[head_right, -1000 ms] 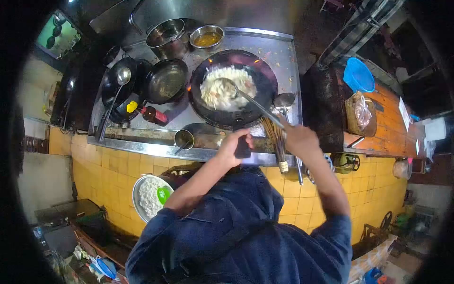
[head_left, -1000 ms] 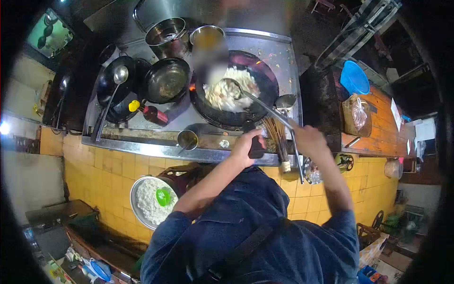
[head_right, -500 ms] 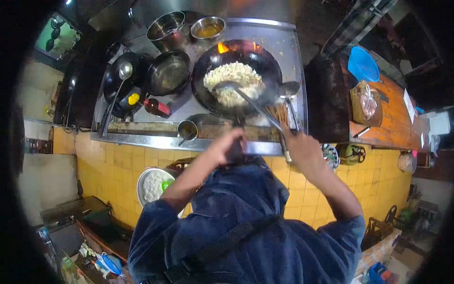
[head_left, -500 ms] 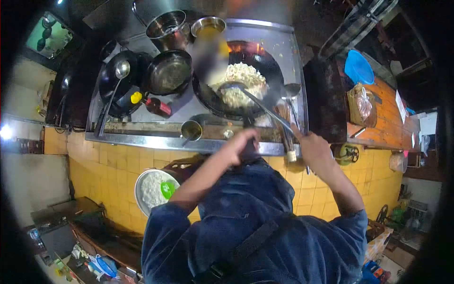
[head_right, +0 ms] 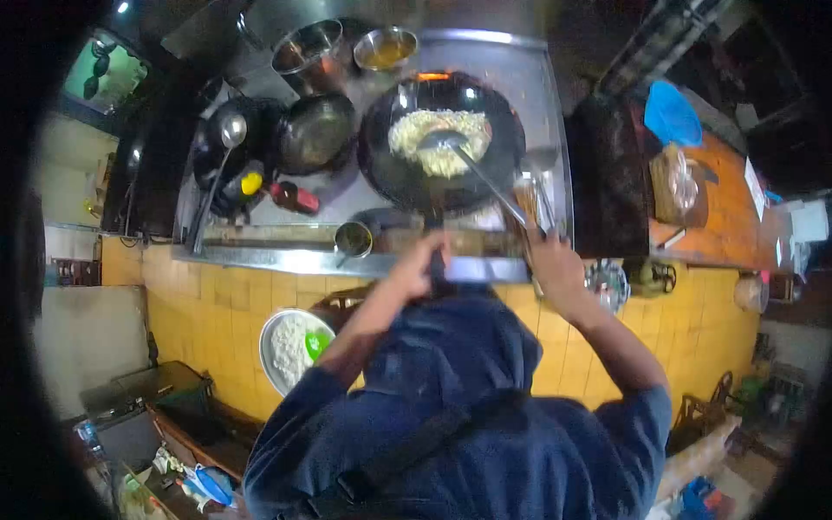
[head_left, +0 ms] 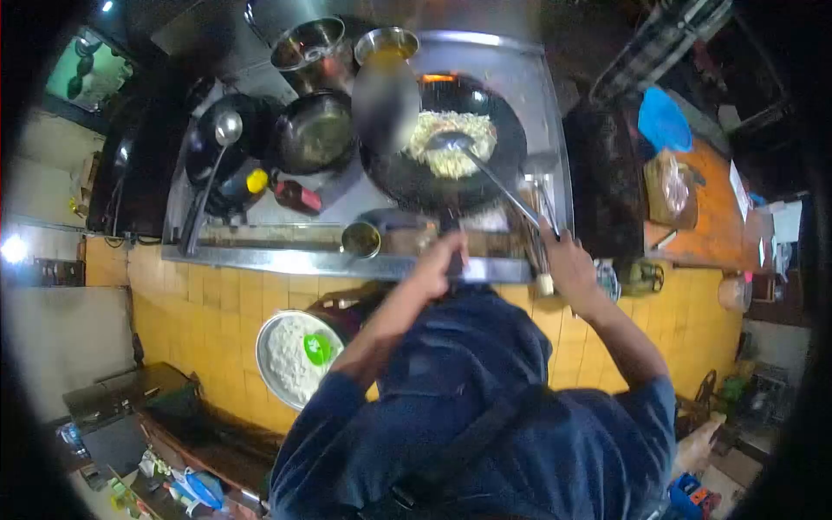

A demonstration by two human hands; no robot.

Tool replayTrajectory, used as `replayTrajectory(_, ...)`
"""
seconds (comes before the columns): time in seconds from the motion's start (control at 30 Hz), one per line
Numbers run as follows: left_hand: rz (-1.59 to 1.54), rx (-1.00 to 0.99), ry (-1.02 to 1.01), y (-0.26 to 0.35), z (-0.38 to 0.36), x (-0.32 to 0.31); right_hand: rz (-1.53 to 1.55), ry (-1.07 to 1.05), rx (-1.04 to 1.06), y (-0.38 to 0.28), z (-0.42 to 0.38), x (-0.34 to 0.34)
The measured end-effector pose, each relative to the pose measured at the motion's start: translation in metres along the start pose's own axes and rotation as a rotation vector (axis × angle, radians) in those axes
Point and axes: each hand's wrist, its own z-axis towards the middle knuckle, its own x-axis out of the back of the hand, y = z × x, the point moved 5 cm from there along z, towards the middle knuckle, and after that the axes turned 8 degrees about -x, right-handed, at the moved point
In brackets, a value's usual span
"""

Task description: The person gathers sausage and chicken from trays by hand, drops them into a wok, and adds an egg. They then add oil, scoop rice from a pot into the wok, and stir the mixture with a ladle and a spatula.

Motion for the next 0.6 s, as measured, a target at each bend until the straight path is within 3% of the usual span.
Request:
replayTrajectory(0.03,0.050,-0.036,-0.031,-0.001,-0.026,-0.019,-0.004,0.118,-0.002,0.005,0.018,0.009)
replayTrajectory(0.1,0.000,0.180,-0.036,-0.006,-0.069,-0.037,0.025,0.141,0.019,0.008,0.001,0.059)
replayTrajectory(0.2,0.107,0.100,0.059,-0.002,-0.032,0.001,0.160,0.050,-0.043,0.012,-0.010,0.094)
replayTrajectory(0.27,0.263,-0.042,-0.003,-0.005,0.023,0.034,0.491,0.069,0.008,0.009,-0.012,0.098)
replayTrajectory(0.3,0.359,-0.237,-0.053,-0.007,0.052,0.049,0.515,-0.007,-0.046,-0.001,0.000,0.088)
replayTrajectory(0.33,0.291,-0.256,-0.158,-0.015,0.074,0.060,0.539,-0.081,-0.103,-0.014,0.016,0.068)
replayTrajectory(0.4,0.233,-0.215,-0.078,-0.011,0.087,0.059,0.557,0.322,0.275,-0.035,0.060,-0.023)
replayTrajectory(0.43,0.171,-0.163,0.009,-0.013,0.089,0.060,0.606,-0.002,0.079,-0.042,0.090,-0.081)
replayTrajectory(0.47,0.177,-0.155,-0.011,-0.008,0.083,0.054,0.470,0.012,0.165,-0.048,0.114,-0.131)
replayTrajectory(0.5,0.176,-0.159,-0.021,-0.005,0.085,0.051,0.464,0.020,0.161,-0.049,0.120,-0.100)
replayTrajectory(0.57,0.228,-0.130,0.064,-0.007,0.084,0.055,0.616,-0.308,-0.137,-0.057,0.113,-0.026)
replayTrajectory(0.6,0.280,-0.127,0.070,-0.005,0.086,0.056,0.732,-0.330,-0.212,-0.044,0.121,-0.035)
